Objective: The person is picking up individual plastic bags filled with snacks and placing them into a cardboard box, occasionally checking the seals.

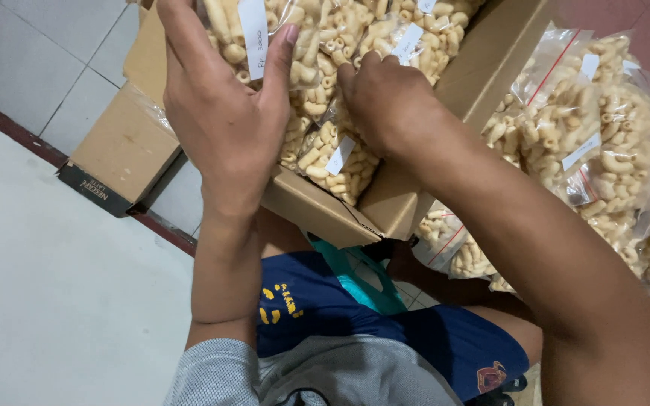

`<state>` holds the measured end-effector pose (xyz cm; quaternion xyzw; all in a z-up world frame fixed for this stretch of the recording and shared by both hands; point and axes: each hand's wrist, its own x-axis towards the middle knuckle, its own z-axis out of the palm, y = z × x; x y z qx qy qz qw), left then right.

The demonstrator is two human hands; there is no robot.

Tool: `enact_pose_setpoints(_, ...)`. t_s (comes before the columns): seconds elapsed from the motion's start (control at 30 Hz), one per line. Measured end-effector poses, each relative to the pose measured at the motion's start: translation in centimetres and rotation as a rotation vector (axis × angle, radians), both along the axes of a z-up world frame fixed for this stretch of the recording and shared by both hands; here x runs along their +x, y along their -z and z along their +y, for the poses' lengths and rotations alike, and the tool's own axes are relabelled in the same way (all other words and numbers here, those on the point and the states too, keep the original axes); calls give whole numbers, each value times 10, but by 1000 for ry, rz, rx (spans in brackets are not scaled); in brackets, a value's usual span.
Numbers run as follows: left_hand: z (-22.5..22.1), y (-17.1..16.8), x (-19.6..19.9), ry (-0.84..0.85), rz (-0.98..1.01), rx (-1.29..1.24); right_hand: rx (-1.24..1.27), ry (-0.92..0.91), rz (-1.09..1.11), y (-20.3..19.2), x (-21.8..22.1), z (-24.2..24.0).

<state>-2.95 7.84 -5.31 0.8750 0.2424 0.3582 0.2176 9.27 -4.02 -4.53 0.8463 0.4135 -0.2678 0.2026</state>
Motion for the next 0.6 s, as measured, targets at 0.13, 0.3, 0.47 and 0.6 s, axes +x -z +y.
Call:
enact_pose_setpoints(0.13,-1,-6,-1,18,3,-12,10,-84,-26,7,5,-1)
enact_pose_setpoints(0.3,0,-3,-1,-16,36,-1,30,-127,-29,8,6,-1)
enact_pose_setpoints(0.47,0,-3,0,-11,10,19,-47,-164,-41,1,6,0)
enact_pose_setpoints(0.6,-1,-1,1,-15,8,16,-89,-196,-62,-12,0,5)
